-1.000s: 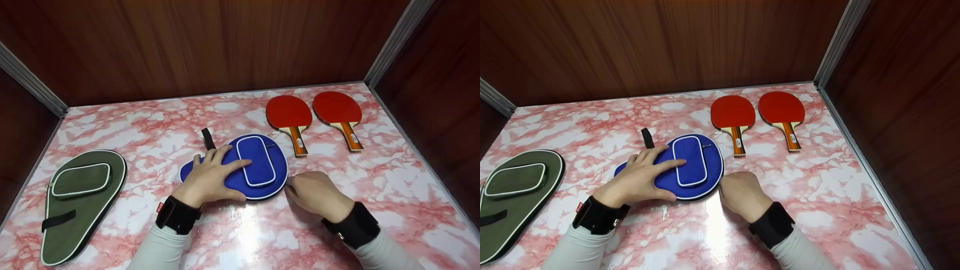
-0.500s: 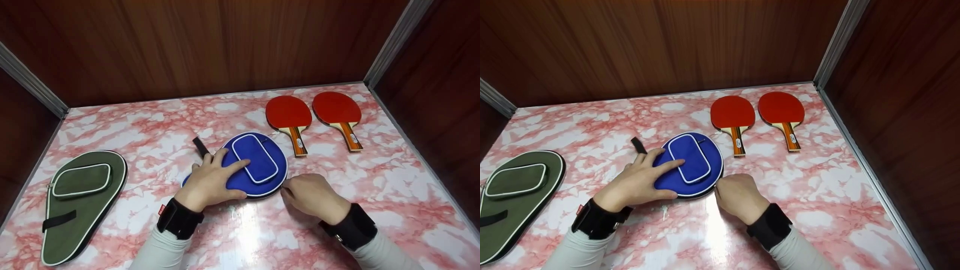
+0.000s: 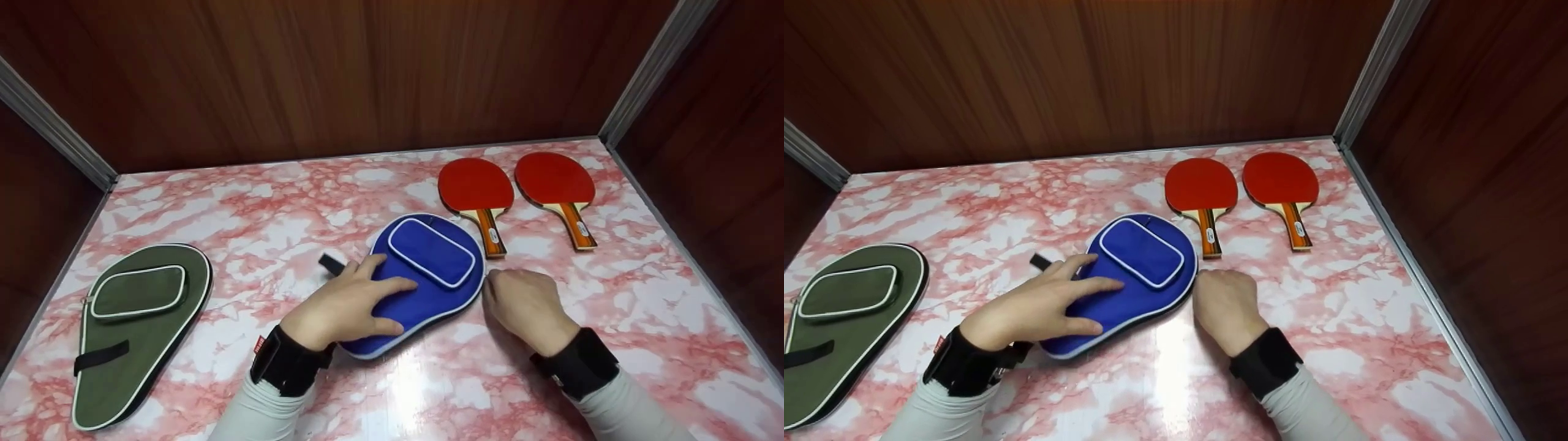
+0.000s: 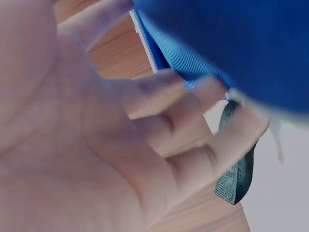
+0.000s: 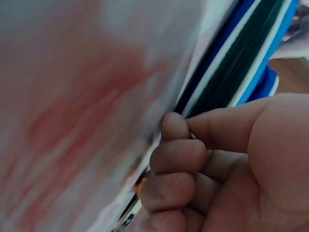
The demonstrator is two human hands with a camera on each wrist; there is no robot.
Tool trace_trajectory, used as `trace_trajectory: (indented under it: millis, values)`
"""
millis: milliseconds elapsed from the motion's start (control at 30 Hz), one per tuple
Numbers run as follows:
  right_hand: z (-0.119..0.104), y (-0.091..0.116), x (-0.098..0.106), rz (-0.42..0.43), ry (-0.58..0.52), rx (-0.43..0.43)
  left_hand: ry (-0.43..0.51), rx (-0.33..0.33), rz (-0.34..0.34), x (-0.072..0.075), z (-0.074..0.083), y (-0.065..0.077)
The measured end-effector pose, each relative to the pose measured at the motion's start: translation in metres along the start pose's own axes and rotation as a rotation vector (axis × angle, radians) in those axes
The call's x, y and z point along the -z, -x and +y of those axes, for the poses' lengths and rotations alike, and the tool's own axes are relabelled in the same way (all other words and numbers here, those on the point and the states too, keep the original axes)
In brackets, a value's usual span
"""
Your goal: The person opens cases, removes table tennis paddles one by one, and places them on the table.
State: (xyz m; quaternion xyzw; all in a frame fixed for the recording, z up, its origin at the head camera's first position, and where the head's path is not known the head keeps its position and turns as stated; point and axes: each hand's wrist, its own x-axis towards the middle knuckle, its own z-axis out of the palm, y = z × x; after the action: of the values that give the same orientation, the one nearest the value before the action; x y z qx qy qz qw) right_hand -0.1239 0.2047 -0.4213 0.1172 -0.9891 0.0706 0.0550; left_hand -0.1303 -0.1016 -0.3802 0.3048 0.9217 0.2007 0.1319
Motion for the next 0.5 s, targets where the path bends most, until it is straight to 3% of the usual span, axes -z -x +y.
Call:
trace_trajectory:
  millis: [133,500]
  values:
    - [0.0063,-0.0015,-0.0017,0.02,-0.009,-0.012,0.036,0.001,0.001,-0.0028,0.0023,-0.0026]
    - [0.0071,-0.0029,-0.0019,-0.028,-0.01,0.01,0.075,0.034,0.02,-0.0092,0.0052,-0.0071]
